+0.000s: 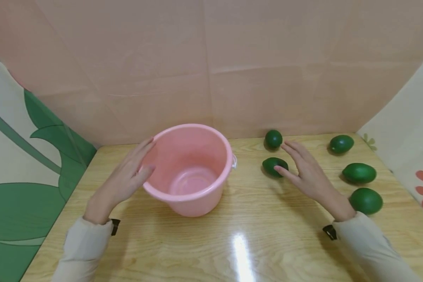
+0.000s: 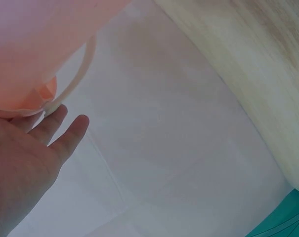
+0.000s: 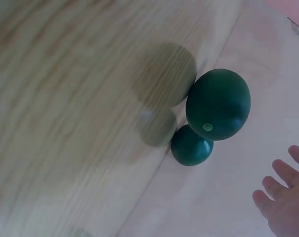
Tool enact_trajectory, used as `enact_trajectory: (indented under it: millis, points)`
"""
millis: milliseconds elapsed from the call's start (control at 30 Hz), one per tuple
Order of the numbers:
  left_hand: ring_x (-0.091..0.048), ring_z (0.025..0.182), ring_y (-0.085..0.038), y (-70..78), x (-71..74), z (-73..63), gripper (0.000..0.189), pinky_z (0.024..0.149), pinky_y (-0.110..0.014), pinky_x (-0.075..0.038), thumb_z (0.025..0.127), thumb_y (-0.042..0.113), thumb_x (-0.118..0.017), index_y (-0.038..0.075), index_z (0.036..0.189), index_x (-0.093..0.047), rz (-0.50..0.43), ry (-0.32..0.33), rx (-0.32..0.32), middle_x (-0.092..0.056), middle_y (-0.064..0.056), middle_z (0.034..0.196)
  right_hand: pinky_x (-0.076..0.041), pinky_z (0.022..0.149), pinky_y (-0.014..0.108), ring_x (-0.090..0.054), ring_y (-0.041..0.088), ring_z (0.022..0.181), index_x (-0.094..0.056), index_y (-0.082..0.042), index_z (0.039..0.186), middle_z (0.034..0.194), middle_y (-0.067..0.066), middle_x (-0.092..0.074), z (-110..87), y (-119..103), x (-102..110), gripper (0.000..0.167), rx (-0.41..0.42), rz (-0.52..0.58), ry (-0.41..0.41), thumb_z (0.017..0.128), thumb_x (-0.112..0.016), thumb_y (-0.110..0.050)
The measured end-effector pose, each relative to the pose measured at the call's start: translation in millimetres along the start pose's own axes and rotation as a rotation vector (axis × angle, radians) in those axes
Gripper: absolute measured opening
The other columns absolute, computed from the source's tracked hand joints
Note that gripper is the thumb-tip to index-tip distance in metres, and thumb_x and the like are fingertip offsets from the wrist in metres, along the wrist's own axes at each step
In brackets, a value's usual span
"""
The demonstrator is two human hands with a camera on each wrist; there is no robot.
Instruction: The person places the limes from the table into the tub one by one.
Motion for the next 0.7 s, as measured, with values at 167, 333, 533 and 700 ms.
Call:
enact_trajectory:
  millis: [167,333,533,700]
  points:
    - [-0.017,0.153,-0.031,-0.9,0.0,-0.9,0.06,0.118,-0.064,-0.022,0.102,0.032,-0.046,0.017,0.157,-0.028,0.005,0.003,0.0,-0.016,0.002,0.167,-0.032,0.109,0.067,-0.036,0.049,0.138,-0.041,0.001,0.148,0.15,0.027,-0.041,0.0,1.2,-3.9,0.073,-0.03,0.007,-0.038,0.088,-0.073,-0.027]
    - [-0.018,0.153,-0.032,0.1,0.7,-1.1,0.06,0.118,-0.065,-0.023,0.103,0.033,-0.045,0.016,0.158,-0.027,0.008,-0.003,-0.008,-0.017,0.0,0.167,-0.031,0.108,0.069,-0.034,0.05,0.139,-0.039,0.001,0.148,0.152,0.026,-0.038,0.7,1.3,-6.7,0.073,-0.081,0.034,-0.095,0.09,-0.071,-0.03]
    - [-0.017,0.153,-0.031,0.4,0.5,-1.4,0.061,0.118,-0.065,-0.023,0.103,0.034,-0.045,0.017,0.158,-0.027,0.012,-0.006,-0.004,-0.017,0.001,0.167,-0.03,0.108,0.071,-0.032,0.05,0.141,-0.038,-0.004,0.15,0.154,0.025,-0.038,1.6,4.1,-6.7,0.073,-0.115,0.093,-0.135,0.091,-0.071,-0.03]
    - [-0.017,0.153,-0.031,1.7,-0.2,-2.1,0.061,0.118,-0.065,-0.022,0.103,0.034,-0.045,0.016,0.158,-0.027,0.02,0.005,-0.001,-0.016,0.002,0.167,-0.03,0.107,0.073,-0.032,0.05,0.141,-0.039,-0.005,0.15,0.154,0.024,-0.038,3.3,8.9,-6.4,0.073,-0.151,0.148,-0.175,0.09,-0.072,-0.03]
Point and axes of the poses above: each hand's wrist, its own z-axis towards the middle knuckle, its own x-axis out of the back of the hand, y = z × x, the point moved 1 cm from there along z, towards the middle knuckle
